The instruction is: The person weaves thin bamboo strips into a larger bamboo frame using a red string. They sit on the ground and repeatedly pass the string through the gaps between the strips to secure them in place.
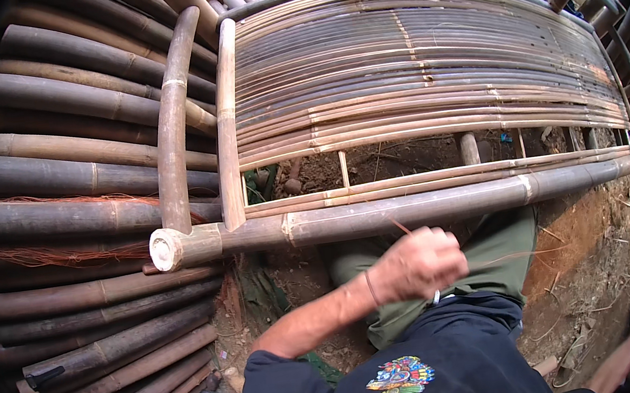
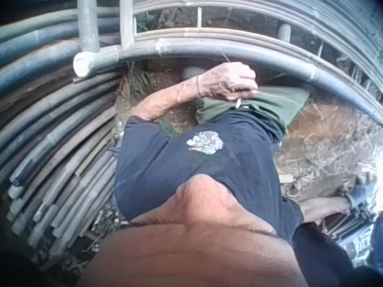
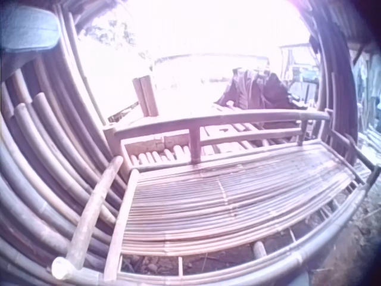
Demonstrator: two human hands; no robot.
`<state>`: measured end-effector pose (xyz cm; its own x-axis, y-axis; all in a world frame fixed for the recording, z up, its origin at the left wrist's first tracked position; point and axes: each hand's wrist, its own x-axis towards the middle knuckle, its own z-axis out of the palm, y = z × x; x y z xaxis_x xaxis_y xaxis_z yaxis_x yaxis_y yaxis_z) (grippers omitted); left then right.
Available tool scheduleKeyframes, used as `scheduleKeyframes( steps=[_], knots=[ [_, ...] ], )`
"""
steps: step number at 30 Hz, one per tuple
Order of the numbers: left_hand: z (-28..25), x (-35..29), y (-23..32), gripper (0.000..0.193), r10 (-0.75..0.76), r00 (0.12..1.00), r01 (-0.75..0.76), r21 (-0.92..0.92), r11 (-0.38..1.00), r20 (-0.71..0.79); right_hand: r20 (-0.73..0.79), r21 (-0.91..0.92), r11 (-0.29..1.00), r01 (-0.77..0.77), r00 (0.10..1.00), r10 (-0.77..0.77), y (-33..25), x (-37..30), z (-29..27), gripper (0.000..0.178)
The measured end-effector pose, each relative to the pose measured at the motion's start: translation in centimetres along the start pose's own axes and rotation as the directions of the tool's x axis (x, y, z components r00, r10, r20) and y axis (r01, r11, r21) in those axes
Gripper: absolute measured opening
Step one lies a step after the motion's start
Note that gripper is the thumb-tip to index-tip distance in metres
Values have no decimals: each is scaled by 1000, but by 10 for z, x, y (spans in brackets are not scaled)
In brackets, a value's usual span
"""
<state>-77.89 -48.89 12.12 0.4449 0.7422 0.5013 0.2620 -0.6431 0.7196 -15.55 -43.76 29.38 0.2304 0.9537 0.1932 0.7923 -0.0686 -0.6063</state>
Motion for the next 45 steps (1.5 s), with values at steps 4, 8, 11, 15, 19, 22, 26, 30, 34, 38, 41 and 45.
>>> scheduleKeyframes(
  steps=[4, 8, 11, 15, 19, 22, 26, 30, 34, 38, 41, 45],
  knots=[
    [26, -1, 49, 15, 82, 995, -73, -142, 987, 59, 825, 168, 830, -532, 536, 177, -124, -47, 245, 58],
    [25, -8, 73, 13, 92, 994, -82, -141, 987, 65, 962, 1, 750, -662, -204, -182, -267, -138, 416, 66],
    [-13, -21, 70, 21, 69, 998, -69, -58, 996, 0, 986, 156, 739, -656, 64, -152, -326, -137, 445, 31],
    [-96, -57, -5, 35, -388, 734, 515, 84, 853, -558, 490, 367, 631, 684, 435, -756, -337, -81, 416, 10],
    [-108, -77, -113, 70, -917, 353, 926, -72, 371, -187, 532, 588, 751, 301, 555, -639, -334, -52, 403, 23],
    [-86, -94, -143, 76, -887, 451, 892, 49, 449, -95, 601, 505, 819, 272, 570, -560, -343, -56, 417, 28],
    [-73, -111, -147, 35, -777, 625, 724, 429, 540, -78, 611, 464, 771, 437, 473, -635, -356, -64, 431, 24],
    [-81, -116, -149, 13, -625, 779, 473, 605, 641, 53, 362, 565, 651, 507, 557, -748, -369, -62, 420, 30],
    [-87, -111, -146, 34, -752, 655, 748, 210, 629, -81, 585, 786, 566, -247, 592, -554, -381, -42, 414, 42],
    [-99, -100, -135, 42, -817, 576, 779, 299, 551, 6, 729, -49, 362, 931, 281, -624, -372, -42, 425, 37],
    [-105, -92, -130, 43, -858, 512, 824, 262, 502, 36, 984, 108, 454, 885, -29, -177, -349, -82, 429, 32],
    [-102, -93, -128, 41, -859, 512, 834, 230, 501, 11, 671, 524, 352, 775, -121, -731, -346, -162, 436, 32]
  ],
)
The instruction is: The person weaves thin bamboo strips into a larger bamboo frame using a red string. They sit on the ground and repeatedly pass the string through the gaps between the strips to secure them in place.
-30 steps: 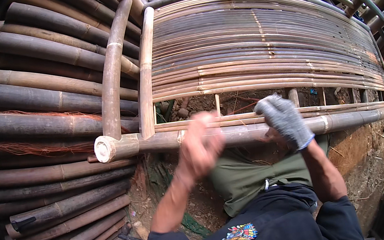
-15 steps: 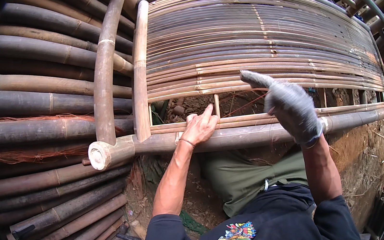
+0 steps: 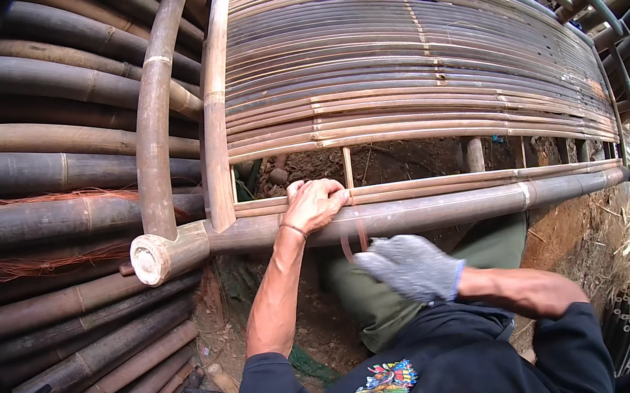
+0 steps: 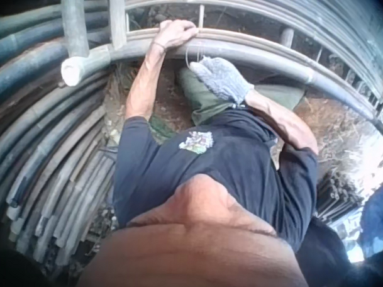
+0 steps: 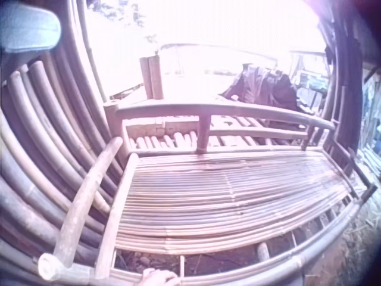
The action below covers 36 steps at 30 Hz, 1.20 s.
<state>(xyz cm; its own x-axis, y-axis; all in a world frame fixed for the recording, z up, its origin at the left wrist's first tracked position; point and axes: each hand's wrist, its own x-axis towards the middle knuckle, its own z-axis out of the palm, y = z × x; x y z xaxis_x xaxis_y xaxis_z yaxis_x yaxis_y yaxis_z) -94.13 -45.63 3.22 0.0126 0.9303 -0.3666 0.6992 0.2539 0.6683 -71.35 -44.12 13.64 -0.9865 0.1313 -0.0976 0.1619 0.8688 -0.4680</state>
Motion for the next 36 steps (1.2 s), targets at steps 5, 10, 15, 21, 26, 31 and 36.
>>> scheduleKeyframes(
  steps=[5, 10, 15, 21, 26, 31, 36],
  knots=[
    [2, 1, -6, 39, -12, 1000, 12, -53, 999, -14, 228, 231, 909, -345, 928, 294, 1, -23, -18, 21],
    [-8, -3, 12, 31, -79, 995, 71, -110, 991, -65, -47, 336, 936, -107, 990, 130, 21, -78, 29, 26],
    [17, 5, 75, 32, 487, 803, -522, -12, 853, -344, -258, 534, 795, -288, 840, 478, 6, -113, 75, 21],
    [56, 17, 105, 21, 554, 816, -422, 486, 765, -164, 7, 990, 43, -131, 359, 933, 13, -269, 54, 34],
    [70, 21, 124, 17, 443, 873, -250, 593, 765, -205, 437, 786, -433, 442, 98, 894, 38, -508, 101, 47],
    [87, 10, 207, 22, 314, 943, -164, -665, 729, 111, -142, 42, -634, -772, -633, 761, 78, -587, 124, 62],
    [141, 32, 303, 23, 660, 751, -643, -195, 741, 32, -482, 738, 386, -554, -32, 875, 150, -439, 93, 32]
  ],
)
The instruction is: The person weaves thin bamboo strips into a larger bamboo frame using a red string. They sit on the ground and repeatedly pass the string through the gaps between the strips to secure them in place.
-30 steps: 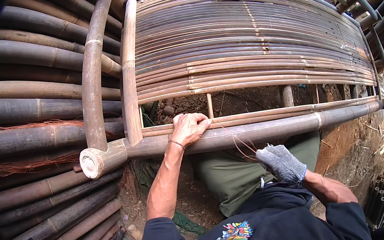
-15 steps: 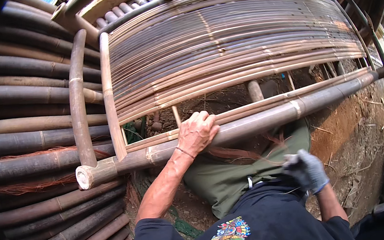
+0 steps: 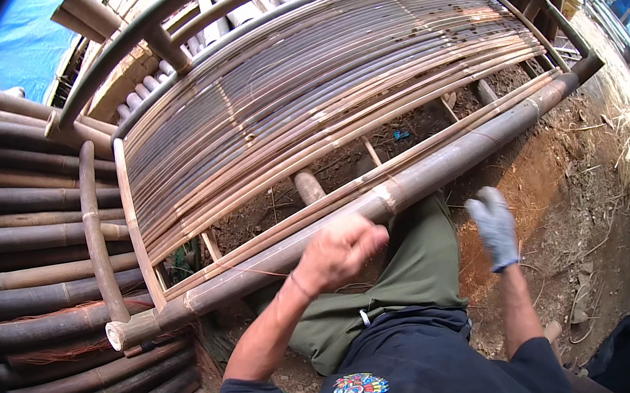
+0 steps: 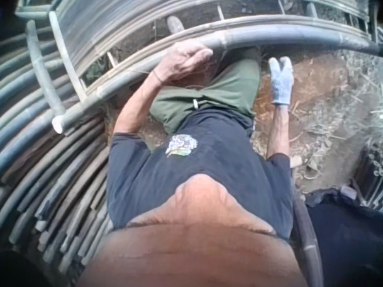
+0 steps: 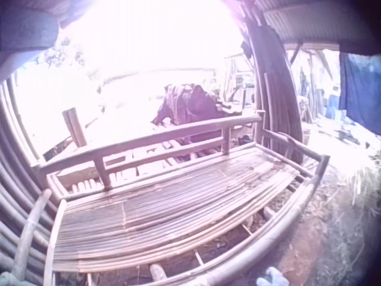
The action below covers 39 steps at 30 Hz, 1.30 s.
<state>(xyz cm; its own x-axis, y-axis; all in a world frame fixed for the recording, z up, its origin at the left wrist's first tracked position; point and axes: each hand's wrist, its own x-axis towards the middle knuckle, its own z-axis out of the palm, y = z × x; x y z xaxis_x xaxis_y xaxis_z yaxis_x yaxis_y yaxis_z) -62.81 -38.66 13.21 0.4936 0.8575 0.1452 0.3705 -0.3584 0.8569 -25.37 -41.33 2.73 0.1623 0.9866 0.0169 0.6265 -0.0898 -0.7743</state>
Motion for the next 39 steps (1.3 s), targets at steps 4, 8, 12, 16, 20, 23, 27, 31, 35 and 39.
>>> scheduleKeyframes(
  steps=[4, 8, 12, 16, 20, 23, 27, 31, 35, 39],
  knots=[
    [6, 45, -24, 20, -12, 974, 65, 229, 971, -225, 219, -120, 943, 309, 935, -279, -74, 7, 98, 32],
    [30, 66, -38, 31, 78, 995, -69, 144, 987, -60, 327, 430, 778, -457, 883, 337, -107, -3, 134, 43],
    [63, 84, -17, 37, 213, 958, -226, 53, 973, 192, 376, 251, 967, 37, 917, -132, -113, -34, 61, 21],
    [64, 83, 2, 39, 227, 940, -216, -72, 974, 254, 292, -261, 721, 642, 764, -575, -122, -38, -77, 19],
    [31, 98, -43, 18, -23, 873, 131, 188, 973, -487, -154, 306, 952, -12, 986, 62, -125, 49, -139, 7],
    [16, 101, -102, 20, -371, 826, 501, 249, 829, -425, -182, -331, 802, 497, 800, -571, -113, 139, -87, 16],
    [23, 114, -165, 23, -594, 796, 605, 119, 787, -121, 190, -707, 548, 447, 867, -461, -94, 207, 35, 18],
    [39, 138, -184, 19, -463, 873, 355, 450, 819, 155, 593, -591, 548, 592, 779, -203, -80, 228, 150, 16],
    [40, 150, -177, 20, -612, 743, 647, -57, 760, 269, 953, -10, 484, 875, 155, -260, -75, 245, 201, 23],
    [27, 140, -161, 30, -658, 714, 680, -15, 733, 238, 881, -6, 712, 702, 341, -329, -87, 244, 163, 29]
  ],
)
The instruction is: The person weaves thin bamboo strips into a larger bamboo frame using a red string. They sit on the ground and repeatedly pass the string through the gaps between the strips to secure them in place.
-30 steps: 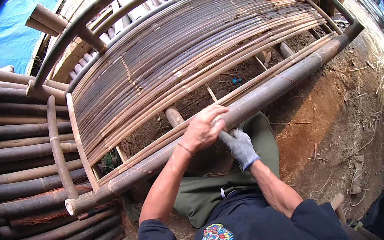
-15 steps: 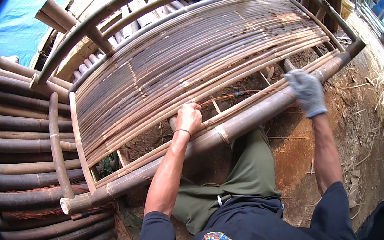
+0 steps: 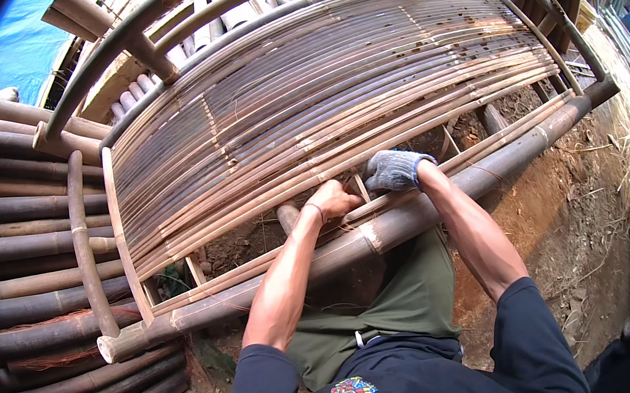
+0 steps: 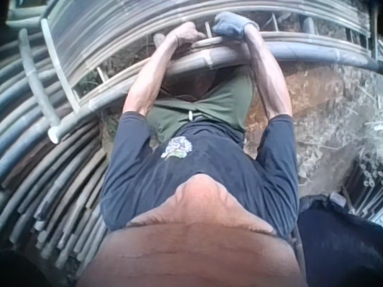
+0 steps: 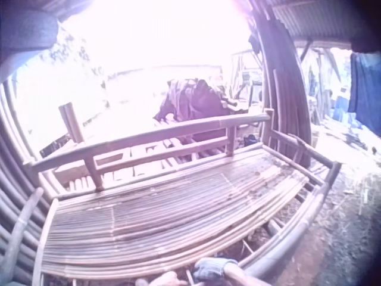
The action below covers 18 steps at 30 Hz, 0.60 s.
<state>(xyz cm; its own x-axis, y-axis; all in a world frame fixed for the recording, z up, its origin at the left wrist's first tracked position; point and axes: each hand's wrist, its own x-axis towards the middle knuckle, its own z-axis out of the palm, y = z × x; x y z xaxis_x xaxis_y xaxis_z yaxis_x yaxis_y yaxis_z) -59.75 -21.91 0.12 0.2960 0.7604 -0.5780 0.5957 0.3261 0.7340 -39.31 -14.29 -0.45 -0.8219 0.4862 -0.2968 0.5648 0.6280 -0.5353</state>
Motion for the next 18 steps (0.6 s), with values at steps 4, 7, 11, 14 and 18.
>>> scheduleKeyframes(
  steps=[4, 7, 11, 14, 18],
  knots=[
    [-8, -43, 6, 22, 121, 981, -153, -222, 963, -149, -287, 39, 962, -269, 920, 269, -53, -63, -29, 37],
    [-17, -74, 20, 19, 143, 990, -126, -512, 850, -7, -408, 37, 999, -9, 913, 23, -98, -87, -30, 43],
    [-27, -87, 45, 22, 259, 954, -168, -448, 878, 151, -525, 150, 987, 55, 851, 32, -136, -101, -22, 38],
    [-24, -84, 50, 24, 296, 950, -221, -456, 862, 100, -452, 463, 885, 45, 871, 192, -147, -158, -27, 24],
    [-1, -76, 35, 45, 160, 920, -211, -107, 972, -358, -424, 846, 488, 215, 826, 372, -165, -328, -19, 19]
  ],
)
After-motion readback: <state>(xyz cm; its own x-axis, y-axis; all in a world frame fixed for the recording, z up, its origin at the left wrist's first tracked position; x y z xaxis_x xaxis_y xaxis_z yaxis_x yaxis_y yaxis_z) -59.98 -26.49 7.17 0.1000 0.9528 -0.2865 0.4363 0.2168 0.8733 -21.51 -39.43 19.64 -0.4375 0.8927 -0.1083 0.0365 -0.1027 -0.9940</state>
